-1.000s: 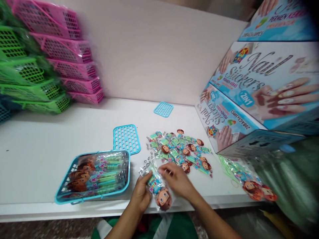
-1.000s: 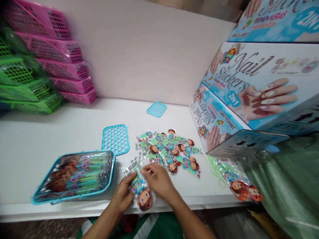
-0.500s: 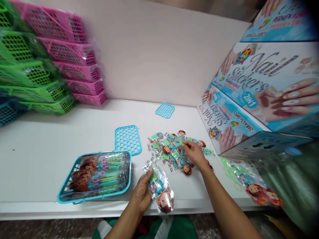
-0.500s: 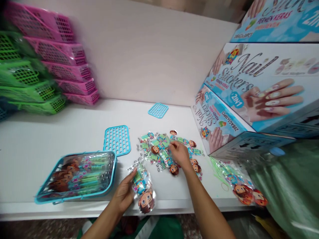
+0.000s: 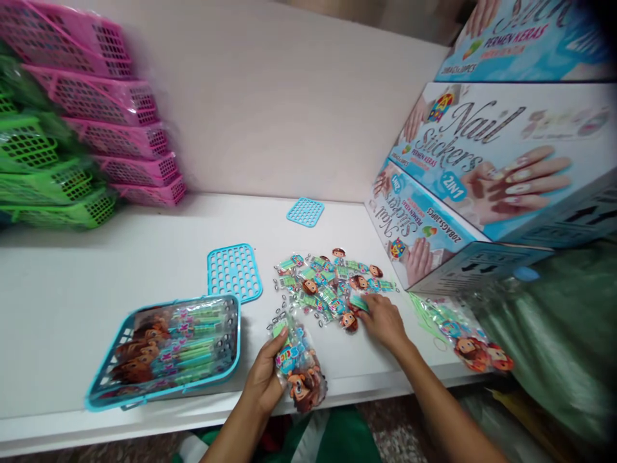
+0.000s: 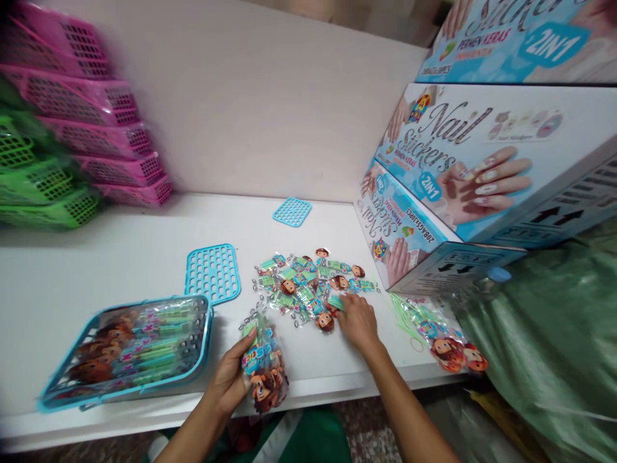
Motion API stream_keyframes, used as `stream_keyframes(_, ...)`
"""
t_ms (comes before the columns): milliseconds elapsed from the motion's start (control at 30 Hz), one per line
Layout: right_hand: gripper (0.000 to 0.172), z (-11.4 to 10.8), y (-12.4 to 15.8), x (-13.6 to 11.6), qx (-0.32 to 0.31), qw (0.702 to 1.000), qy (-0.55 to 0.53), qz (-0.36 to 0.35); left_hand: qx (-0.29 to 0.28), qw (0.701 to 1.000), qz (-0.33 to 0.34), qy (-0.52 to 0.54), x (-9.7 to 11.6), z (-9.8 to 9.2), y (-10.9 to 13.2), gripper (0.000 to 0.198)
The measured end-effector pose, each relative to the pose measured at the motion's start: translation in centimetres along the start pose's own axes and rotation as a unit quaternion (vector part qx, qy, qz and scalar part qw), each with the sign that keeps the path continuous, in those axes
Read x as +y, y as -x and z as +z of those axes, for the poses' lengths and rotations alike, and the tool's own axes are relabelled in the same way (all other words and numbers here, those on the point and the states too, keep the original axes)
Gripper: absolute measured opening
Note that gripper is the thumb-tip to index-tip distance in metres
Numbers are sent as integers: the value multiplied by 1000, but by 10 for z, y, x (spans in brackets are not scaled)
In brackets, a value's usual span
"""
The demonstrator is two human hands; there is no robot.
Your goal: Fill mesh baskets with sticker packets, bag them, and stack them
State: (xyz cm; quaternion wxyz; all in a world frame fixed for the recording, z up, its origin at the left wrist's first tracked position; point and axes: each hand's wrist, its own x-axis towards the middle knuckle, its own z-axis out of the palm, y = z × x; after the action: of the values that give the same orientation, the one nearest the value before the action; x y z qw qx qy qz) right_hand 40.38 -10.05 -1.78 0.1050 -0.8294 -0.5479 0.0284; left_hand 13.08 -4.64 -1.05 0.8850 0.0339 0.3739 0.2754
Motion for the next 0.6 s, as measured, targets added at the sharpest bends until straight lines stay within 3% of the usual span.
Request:
stream_keyframes(100,30,-3,-8,30,-6,1000,8,4,-14,1000,-9,12,0,1,1,14)
stream_keyframes(167,35,-11,-10,27,43,999,0,21,-38,999,-12,22,-1,3,1,17)
stream_keyframes(267,35,-24,1,-10,89,985,-138,51,-78,996,3,34,-5,7,1,28)
stream_keyframes(400,30,-22,35,-92,-47,926,-374,3,-95,994,21,44,-12,10,0,34)
stream_keyframes(500,29,-15,47,-119,-47,933,-345,-92,-68,997,31,19,-13,3,0,28)
stream_keyframes(600,32,-11,37,-90,-2,971,-219,-96,-19,999,47,-8,-10,-8,1,20)
